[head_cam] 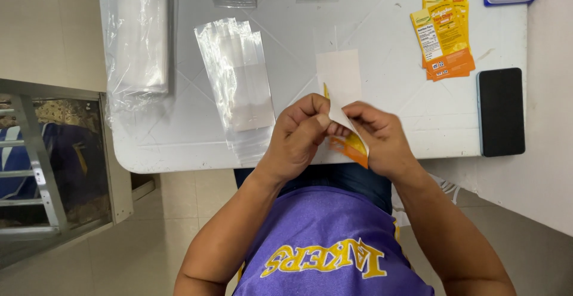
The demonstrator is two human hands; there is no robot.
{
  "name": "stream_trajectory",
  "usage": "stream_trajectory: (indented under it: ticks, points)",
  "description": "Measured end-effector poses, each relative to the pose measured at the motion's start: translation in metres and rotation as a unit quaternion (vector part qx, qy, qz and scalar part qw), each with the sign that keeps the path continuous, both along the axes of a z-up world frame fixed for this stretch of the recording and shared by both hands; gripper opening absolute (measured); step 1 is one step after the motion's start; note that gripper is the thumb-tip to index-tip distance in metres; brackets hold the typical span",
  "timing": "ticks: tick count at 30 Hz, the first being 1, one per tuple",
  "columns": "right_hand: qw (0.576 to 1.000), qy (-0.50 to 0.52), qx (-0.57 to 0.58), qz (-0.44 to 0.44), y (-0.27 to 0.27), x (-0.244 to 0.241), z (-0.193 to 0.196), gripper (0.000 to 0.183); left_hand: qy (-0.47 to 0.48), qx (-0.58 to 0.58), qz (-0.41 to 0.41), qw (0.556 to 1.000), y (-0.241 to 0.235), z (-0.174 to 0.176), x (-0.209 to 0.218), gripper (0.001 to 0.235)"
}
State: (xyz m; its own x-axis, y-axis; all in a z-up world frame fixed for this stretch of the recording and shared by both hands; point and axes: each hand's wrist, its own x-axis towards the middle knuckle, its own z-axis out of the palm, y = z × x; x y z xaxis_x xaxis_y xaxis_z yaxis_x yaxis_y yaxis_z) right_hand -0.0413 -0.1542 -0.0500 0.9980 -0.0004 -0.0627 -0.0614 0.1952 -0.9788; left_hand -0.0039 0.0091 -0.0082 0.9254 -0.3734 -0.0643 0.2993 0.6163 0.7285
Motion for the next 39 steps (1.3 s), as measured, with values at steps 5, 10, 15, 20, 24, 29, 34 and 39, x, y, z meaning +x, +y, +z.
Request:
stream_trajectory:
  ticks: [5,10,15,20,24,29,34,39]
  points:
    - [0.994,0.008,0.059,0.091,-0.002,0.0,0.031,0.049,-0.024,0.063,0.012,0.998,0.003,-0.001,0.006,0.011]
    - [0.985,-0.071,-0.137,0.079,-0.004,0.008,0.058,0.021,-0.081,0.112,0.04,0.99,0.003,0.023,0.008,0.018]
    - [0.993,0.009,-0.109,0.046,-0.005,0.006,0.051,0.017,-0.032,0.213,0.01,0.976,0.008,-0.012,0.022,0.022]
    - [0.983,0.059,-0.17,0.02,-0.029,0.023,0.035,0.019,-0.047,0.322,0.035,0.945,0.008,0.002,0.042,0.034]
    - [0.938,0.003,-0.344,0.039,-0.041,0.039,0.034,0.014,-0.137,0.43,-0.061,0.89,0.014,0.013,0.057,0.091]
    - [0.899,-0.042,-0.436,-0.003,-0.039,0.037,0.006,0.014,-0.217,0.51,0.013,0.832,0.0,-0.043,0.06,0.071]
    - [0.891,-0.027,-0.452,-0.034,-0.039,0.038,0.009,0.024,-0.312,0.599,0.072,0.734,-0.003,-0.051,0.06,0.059]
    - [0.891,-0.039,-0.451,-0.019,-0.046,0.039,0.004,0.018,-0.35,0.624,0.019,0.698,-0.001,-0.055,0.068,0.044]
